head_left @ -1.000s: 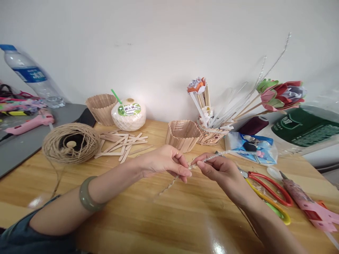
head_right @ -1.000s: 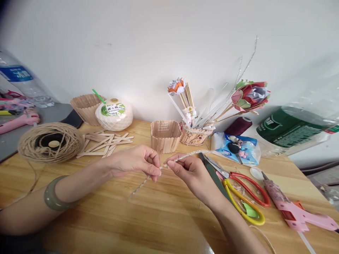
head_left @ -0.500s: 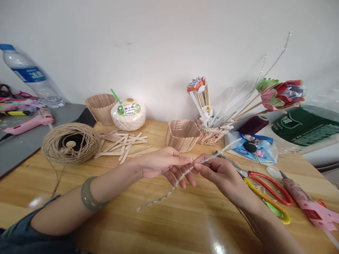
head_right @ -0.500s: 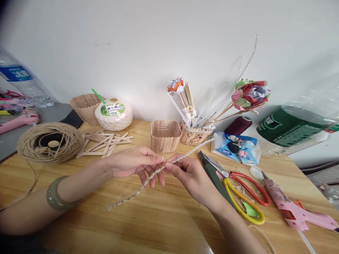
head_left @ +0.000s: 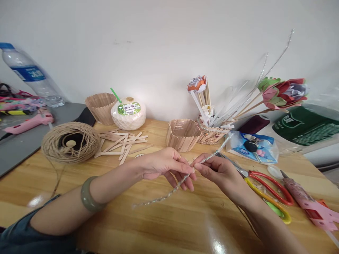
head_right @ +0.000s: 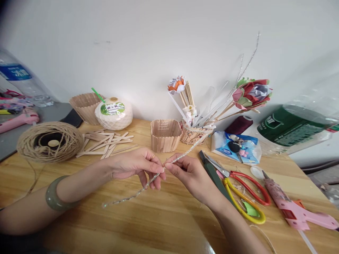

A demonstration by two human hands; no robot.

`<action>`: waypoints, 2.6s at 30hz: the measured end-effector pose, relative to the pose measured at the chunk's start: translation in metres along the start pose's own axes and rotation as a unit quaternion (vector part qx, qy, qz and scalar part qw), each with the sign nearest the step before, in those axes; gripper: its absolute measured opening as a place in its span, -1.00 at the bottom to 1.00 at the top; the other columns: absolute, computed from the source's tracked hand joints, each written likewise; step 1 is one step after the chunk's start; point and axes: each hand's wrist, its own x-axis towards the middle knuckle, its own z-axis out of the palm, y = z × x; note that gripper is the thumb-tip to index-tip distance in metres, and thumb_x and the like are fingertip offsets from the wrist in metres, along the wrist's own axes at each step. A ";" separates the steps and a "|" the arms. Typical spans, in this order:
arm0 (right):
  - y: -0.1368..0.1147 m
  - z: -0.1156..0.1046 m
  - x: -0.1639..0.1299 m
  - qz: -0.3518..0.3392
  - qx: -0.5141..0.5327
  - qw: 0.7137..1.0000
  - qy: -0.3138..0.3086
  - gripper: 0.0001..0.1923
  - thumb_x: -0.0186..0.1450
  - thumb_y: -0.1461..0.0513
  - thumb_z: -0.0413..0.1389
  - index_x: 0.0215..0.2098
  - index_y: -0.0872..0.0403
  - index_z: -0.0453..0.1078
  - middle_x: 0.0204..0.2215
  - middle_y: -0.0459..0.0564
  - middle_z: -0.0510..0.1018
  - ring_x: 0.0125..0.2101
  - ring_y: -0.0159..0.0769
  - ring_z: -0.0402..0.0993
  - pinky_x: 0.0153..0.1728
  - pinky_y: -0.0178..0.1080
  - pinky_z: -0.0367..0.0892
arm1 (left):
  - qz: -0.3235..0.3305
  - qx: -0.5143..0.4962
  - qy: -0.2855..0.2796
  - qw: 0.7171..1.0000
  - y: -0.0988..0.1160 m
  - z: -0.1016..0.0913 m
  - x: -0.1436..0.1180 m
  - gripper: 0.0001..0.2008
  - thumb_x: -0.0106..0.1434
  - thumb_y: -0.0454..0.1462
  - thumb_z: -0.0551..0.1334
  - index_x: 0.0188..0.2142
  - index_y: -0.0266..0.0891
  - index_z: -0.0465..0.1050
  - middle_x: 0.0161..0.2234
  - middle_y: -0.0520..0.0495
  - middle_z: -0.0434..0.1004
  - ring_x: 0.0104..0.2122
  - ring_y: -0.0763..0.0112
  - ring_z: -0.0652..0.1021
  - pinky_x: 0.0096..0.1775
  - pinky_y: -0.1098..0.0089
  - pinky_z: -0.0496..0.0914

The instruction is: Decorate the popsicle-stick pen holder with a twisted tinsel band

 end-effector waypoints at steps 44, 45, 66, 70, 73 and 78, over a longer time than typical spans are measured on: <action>-0.004 0.002 -0.004 0.017 0.034 0.998 0.051 -0.78 0.23 0.09 0.06 -0.39 0.06 0.42 -0.44 -0.07 0.51 -0.38 -0.33 0.39 -0.34 -0.30 0.26 | 0.026 0.038 0.103 0.994 0.004 0.003 -0.001 -0.76 -0.20 -0.26 0.43 -0.60 -0.30 0.40 -0.63 0.05 0.51 -0.55 0.53 0.48 -0.43 0.48 0.30; -0.003 0.002 -0.004 0.018 0.026 0.998 0.054 -0.77 0.23 0.08 0.06 -0.40 0.07 0.41 -0.45 -0.07 0.51 -0.39 -0.33 0.38 -0.35 -0.30 0.26 | 0.021 0.044 0.106 0.993 0.004 0.003 -0.001 -0.75 -0.21 -0.26 0.44 -0.61 -0.30 0.39 -0.63 0.06 0.50 -0.55 0.53 0.48 -0.44 0.48 0.29; -0.004 0.003 -0.001 -0.011 -0.002 0.999 0.031 -0.76 0.24 0.11 0.05 -0.45 0.10 0.37 -0.50 -0.07 0.49 -0.43 -0.34 0.39 -0.36 -0.29 0.29 | 0.054 0.035 -0.004 0.998 0.002 -0.002 -0.003 -0.87 0.10 -0.25 0.26 -0.47 -0.29 0.51 -0.47 -0.01 0.57 -0.46 0.54 0.48 -0.33 0.50 0.33; -0.005 0.003 -0.001 -0.007 -0.003 0.999 0.038 -0.74 0.23 0.07 0.05 -0.44 0.09 0.38 -0.49 -0.06 0.51 -0.42 -0.32 0.40 -0.36 -0.28 0.30 | 0.051 0.032 0.028 0.998 0.002 -0.001 -0.002 -0.87 0.05 -0.25 0.30 -0.50 -0.29 0.49 -0.47 -0.01 0.57 -0.46 0.53 0.47 -0.32 0.48 0.33; -0.005 0.003 -0.002 -0.008 -0.002 0.999 0.032 -0.75 0.24 0.08 0.04 -0.42 0.08 0.39 -0.47 -0.05 0.52 -0.40 -0.32 0.41 -0.34 -0.29 0.31 | 0.049 0.028 0.044 0.997 0.002 0.000 -0.002 -0.87 0.02 -0.24 0.31 -0.52 -0.29 0.48 -0.48 0.01 0.56 -0.46 0.54 0.46 -0.33 0.47 0.33; -0.008 0.001 -0.001 0.000 -0.015 1.000 0.019 -0.74 0.26 0.07 0.02 -0.37 0.07 0.41 -0.42 -0.05 0.54 -0.35 -0.31 0.43 -0.30 -0.29 0.31 | 0.045 0.026 0.065 0.997 0.004 0.003 -0.002 -0.89 0.00 -0.27 0.32 -0.54 -0.29 0.47 -0.52 0.02 0.54 -0.48 0.55 0.44 -0.35 0.48 0.31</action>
